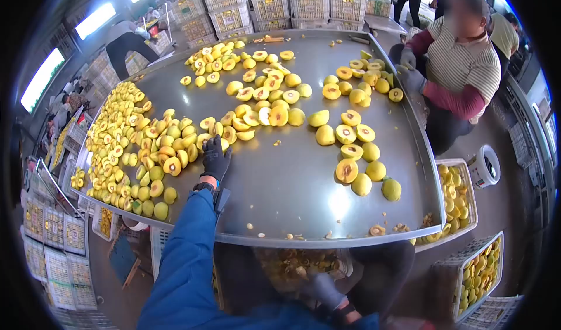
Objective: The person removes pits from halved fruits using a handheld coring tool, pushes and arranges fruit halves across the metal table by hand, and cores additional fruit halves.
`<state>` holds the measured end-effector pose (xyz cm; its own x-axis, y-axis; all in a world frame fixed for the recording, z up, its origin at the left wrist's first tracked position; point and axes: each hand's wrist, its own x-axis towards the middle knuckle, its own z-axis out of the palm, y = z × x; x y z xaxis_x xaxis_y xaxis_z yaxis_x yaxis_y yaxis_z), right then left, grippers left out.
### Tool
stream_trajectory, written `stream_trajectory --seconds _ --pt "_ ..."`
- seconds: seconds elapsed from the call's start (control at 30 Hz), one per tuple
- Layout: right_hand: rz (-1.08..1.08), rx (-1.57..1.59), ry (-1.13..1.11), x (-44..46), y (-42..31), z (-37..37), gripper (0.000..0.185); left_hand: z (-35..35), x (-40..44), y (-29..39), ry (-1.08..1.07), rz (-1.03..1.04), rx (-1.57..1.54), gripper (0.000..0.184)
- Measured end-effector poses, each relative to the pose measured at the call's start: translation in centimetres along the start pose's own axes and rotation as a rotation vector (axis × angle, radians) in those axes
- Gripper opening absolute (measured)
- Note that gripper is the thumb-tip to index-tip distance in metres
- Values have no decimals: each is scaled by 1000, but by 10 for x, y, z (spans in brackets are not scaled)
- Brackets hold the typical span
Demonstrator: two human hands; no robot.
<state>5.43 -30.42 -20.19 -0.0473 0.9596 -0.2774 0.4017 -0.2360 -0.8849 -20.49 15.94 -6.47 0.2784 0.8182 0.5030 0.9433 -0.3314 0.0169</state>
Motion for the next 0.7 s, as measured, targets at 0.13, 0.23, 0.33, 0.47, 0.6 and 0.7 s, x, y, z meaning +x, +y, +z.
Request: stream_trajectory --seconds 0.13,0.23,0.33,0.47,0.6,0.7 --pt "2 156 23 -13 1 10 38 -28 -28 26 -149 -59 -390 60" --pt "-30 112 80 -18 -94 -35 40 -52 -71 38 -248 -355 -1298 52" --pt "-212 -248 63 -17 -168 -72 38 -155 -117 109 -282 -561 -1727 55" --pt "-498 -263 385 -15 -233 -71 24 -242 -166 180 -288 -603 -1839 62" --pt "-328 -435 338 -42 -266 -77 40 -278 -190 212 -268 -491 -1680 57" --pt "-345 -498 402 -48 -258 -74 46 -281 -205 213 -250 -375 -1382 55"
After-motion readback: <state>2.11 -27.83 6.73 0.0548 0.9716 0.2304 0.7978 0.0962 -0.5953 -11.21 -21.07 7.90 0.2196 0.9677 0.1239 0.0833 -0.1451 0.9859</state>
